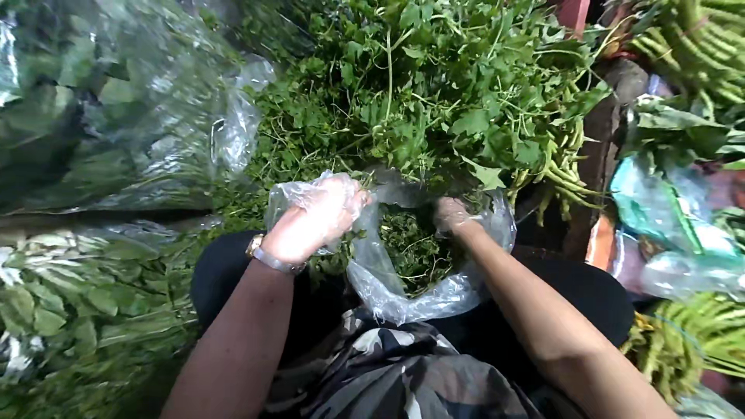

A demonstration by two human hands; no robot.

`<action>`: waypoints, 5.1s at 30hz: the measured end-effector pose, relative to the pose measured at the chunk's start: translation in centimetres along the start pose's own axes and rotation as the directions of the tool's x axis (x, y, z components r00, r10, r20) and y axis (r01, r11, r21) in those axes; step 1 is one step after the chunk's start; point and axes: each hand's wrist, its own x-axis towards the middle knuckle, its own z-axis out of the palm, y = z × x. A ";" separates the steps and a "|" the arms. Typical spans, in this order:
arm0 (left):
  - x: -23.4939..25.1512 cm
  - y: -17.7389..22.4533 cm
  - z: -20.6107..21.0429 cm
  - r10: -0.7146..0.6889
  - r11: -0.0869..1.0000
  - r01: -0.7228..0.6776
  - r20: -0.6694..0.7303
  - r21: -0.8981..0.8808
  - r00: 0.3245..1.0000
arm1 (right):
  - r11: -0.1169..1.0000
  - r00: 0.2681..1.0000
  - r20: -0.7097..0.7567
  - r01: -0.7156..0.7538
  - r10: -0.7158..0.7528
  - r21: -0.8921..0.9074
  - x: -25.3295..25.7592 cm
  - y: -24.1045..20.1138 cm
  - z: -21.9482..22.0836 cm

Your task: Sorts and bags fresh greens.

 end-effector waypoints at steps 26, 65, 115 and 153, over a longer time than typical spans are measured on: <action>0.4 -0.1 -0.8 -0.076 0.997 0.076 0.039 0.019 0.996 | 0.979 0.998 0.061 0.018 -0.005 -0.203 -0.4 3.7 -0.2; 5.1 3.8 16.7 -0.046 0.946 -0.193 0.697 0.261 0.716 | 0.992 0.998 -0.031 -0.054 0.058 0.118 -2.9 4.0 -2.1; 4.2 6.3 7.1 -0.123 0.972 0.056 0.286 0.229 0.950 | 0.402 0.959 -0.091 0.197 -0.268 0.894 -11.4 -0.2 0.8; -0.6 6.6 1.2 -0.074 0.434 -0.477 -0.558 -0.764 0.827 | 0.326 0.105 -0.945 0.945 -0.310 -0.002 -16.7 -6.4 -5.5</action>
